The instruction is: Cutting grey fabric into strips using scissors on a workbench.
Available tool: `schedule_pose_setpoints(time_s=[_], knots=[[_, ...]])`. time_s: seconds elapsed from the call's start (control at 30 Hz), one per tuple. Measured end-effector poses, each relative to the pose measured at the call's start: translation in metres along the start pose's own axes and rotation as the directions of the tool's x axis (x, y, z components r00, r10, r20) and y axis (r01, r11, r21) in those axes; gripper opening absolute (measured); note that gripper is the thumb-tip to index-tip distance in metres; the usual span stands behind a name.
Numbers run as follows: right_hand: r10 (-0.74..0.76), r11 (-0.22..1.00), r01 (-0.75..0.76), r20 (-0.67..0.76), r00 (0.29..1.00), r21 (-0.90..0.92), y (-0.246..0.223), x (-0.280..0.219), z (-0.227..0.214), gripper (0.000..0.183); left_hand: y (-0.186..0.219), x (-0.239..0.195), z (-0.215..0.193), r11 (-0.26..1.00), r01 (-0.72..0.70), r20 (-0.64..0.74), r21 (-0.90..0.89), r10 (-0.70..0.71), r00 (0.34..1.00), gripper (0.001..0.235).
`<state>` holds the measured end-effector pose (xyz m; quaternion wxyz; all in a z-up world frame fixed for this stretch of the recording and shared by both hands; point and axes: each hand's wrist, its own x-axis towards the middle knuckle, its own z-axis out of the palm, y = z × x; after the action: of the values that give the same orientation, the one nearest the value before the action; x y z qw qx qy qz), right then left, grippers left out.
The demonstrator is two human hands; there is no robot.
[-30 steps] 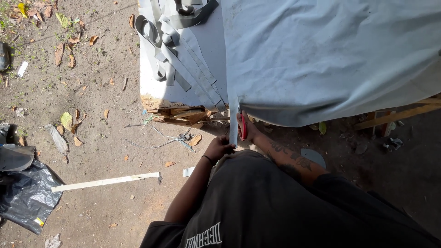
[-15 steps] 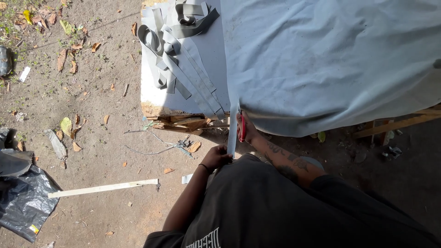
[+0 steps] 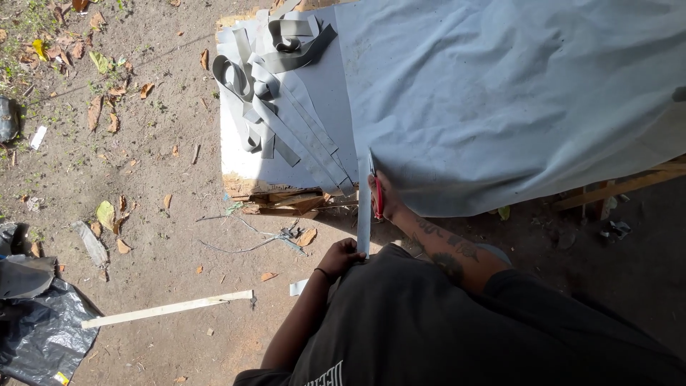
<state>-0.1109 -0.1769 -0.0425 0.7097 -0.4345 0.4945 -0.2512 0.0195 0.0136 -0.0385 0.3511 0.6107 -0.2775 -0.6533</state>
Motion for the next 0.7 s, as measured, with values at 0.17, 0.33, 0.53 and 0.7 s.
schedule_pose_setpoints(time_s=[0.17, 0.33, 0.53, 0.7], knots=[[0.037, 0.994, -0.044, -0.065, 0.997, -0.101, 0.019, 0.044, -0.007, 0.090, 0.004, -0.007, -0.007, 1.000, 0.005, 0.030, 0.006, -0.005, 1.000, 0.034], [0.026, 1.000, -0.024, -0.137, 0.990, 0.017, -0.020, 0.021, 0.022, 0.088, 0.009, -0.006, -0.031, 0.998, 0.003, 0.102, 0.056, -0.008, 0.995, 0.033], [-0.010, 0.975, -0.019, -0.130, 0.991, -0.220, 0.006, 0.078, 0.017, 0.095, 0.020, -0.006, -0.071, 0.989, 0.003, 0.244, 0.151, -0.040, 0.969, 0.032], [-0.040, 0.999, 0.040, -0.145, 0.989, -0.007, -0.033, 0.056, 0.040, 0.082, 0.026, 0.001, -0.088, 0.984, -0.018, 0.296, 0.177, -0.036, 0.954, 0.029]])
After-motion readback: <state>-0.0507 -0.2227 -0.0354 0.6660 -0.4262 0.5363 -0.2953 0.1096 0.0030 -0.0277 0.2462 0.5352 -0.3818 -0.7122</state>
